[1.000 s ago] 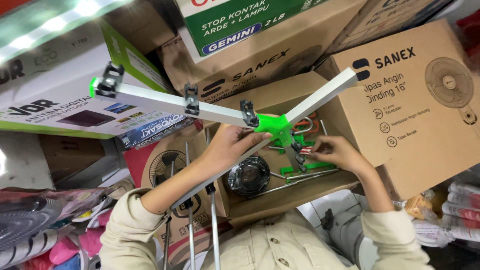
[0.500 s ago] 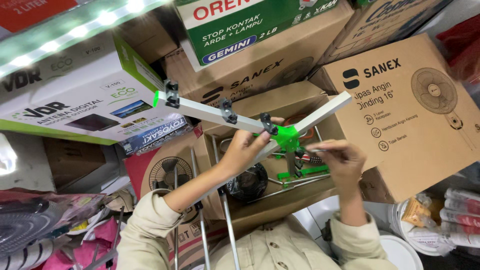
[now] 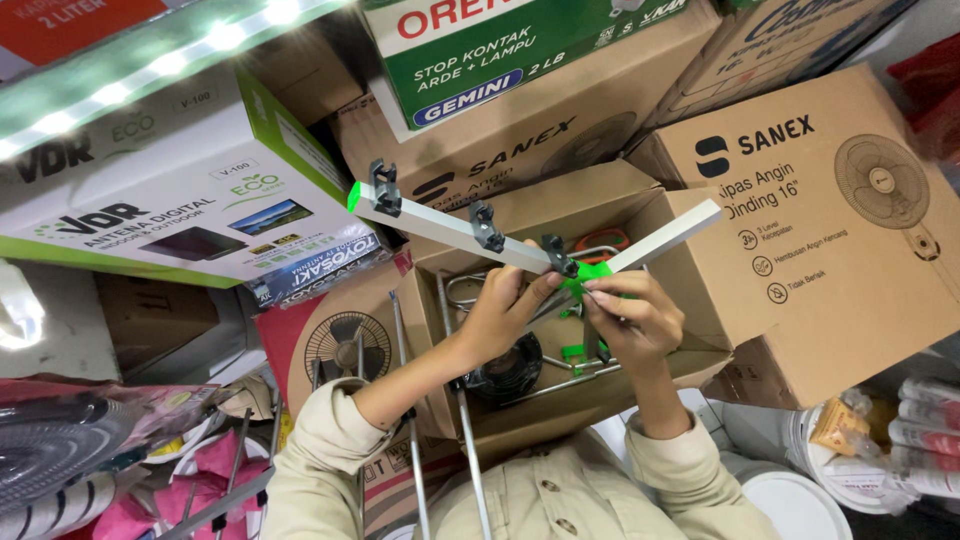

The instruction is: The person assembles a metal stand by connecting silver poles to a green central hub. They insert the poles into the hub and secure them using black clamps, tightening the screws with a screwdriver. The assembly takes place on the floor amidst stacked cardboard boxes.

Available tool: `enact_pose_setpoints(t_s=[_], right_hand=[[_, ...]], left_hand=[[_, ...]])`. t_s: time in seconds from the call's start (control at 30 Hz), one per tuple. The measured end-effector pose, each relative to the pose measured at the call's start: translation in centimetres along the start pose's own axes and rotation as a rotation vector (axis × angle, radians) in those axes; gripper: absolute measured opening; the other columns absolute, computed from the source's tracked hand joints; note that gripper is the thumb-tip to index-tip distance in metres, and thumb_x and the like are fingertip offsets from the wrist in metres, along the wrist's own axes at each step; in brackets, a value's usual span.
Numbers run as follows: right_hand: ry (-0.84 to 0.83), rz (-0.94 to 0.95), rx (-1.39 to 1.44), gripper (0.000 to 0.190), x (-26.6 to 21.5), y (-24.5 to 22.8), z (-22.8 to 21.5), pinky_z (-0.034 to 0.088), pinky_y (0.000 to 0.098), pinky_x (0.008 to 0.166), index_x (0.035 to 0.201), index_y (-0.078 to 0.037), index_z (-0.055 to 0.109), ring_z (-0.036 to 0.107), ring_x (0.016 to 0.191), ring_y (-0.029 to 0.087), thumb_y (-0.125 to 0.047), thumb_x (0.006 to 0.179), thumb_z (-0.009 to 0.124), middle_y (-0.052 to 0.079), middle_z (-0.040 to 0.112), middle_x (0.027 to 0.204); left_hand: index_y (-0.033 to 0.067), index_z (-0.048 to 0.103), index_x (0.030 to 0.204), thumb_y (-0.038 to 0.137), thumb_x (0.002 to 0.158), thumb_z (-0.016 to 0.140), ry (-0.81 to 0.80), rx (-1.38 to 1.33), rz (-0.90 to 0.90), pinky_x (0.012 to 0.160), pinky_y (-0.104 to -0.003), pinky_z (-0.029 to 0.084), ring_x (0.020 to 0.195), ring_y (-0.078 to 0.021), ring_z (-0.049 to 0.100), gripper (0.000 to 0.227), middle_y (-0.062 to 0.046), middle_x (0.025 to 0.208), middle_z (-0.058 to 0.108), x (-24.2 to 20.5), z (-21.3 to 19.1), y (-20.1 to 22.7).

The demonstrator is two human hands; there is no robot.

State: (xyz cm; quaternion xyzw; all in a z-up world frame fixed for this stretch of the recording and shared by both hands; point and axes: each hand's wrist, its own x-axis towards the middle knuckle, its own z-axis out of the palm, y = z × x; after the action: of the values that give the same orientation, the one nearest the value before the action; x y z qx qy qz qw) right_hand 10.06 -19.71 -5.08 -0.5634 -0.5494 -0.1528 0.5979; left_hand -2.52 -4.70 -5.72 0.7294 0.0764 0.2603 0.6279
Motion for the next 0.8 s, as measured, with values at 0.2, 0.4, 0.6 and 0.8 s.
enact_pose_setpoints(t_s=[0.2,0.4,0.6,0.8], right_hand=[[-0.071,-0.047,-0.136,0.029,0.2,-0.8,-0.3,0.059,0.0367,0.079,0.102,-0.005,0.068,0.073,0.093,0.030,0.006,0.080,0.084,0.012,0.072,0.104],[-0.006,0.063,-0.213,0.029,-0.1,-1.3,0.3,0.056,0.0349,0.075,0.101,-0.007,0.071,0.070,0.089,0.025,0.005,0.079,0.087,0.010,0.071,0.101],[0.017,0.138,-0.291,0.030,-1.0,-1.6,0.2,0.050,0.0327,0.065,0.100,-0.009,0.073,0.061,0.078,0.021,0.005,0.078,0.089,0.008,0.063,0.090],[0.005,-0.035,-0.302,0.028,-0.9,-1.6,0.4,0.047,0.0333,0.060,0.098,-0.004,0.072,0.059,0.071,0.022,0.008,0.078,0.088,0.005,0.058,0.081]], left_hand=[[-0.0009,0.061,0.107,0.016,0.105,0.062,0.010,-0.078,-0.085,0.066,-0.027,0.045,0.074,-0.0086,0.052,0.017,-0.005,0.084,0.061,0.1,0.1,0.4],[-0.0027,0.063,0.108,0.014,0.105,0.064,0.024,-0.009,-0.127,0.061,-0.028,0.044,0.067,-0.0088,0.051,0.017,-0.004,0.074,0.062,-0.2,0.6,0.3],[-0.0036,0.066,0.110,0.015,0.104,0.065,0.012,-0.042,-0.148,0.060,-0.027,0.045,0.067,-0.0069,0.054,0.020,-0.006,0.076,0.067,-0.3,0.9,-0.4],[-0.0042,0.066,0.111,0.012,0.102,0.069,-0.020,-0.147,-0.086,0.071,-0.026,0.055,0.083,-0.0056,0.066,0.019,-0.004,0.092,0.074,-0.8,1.2,-0.2]])
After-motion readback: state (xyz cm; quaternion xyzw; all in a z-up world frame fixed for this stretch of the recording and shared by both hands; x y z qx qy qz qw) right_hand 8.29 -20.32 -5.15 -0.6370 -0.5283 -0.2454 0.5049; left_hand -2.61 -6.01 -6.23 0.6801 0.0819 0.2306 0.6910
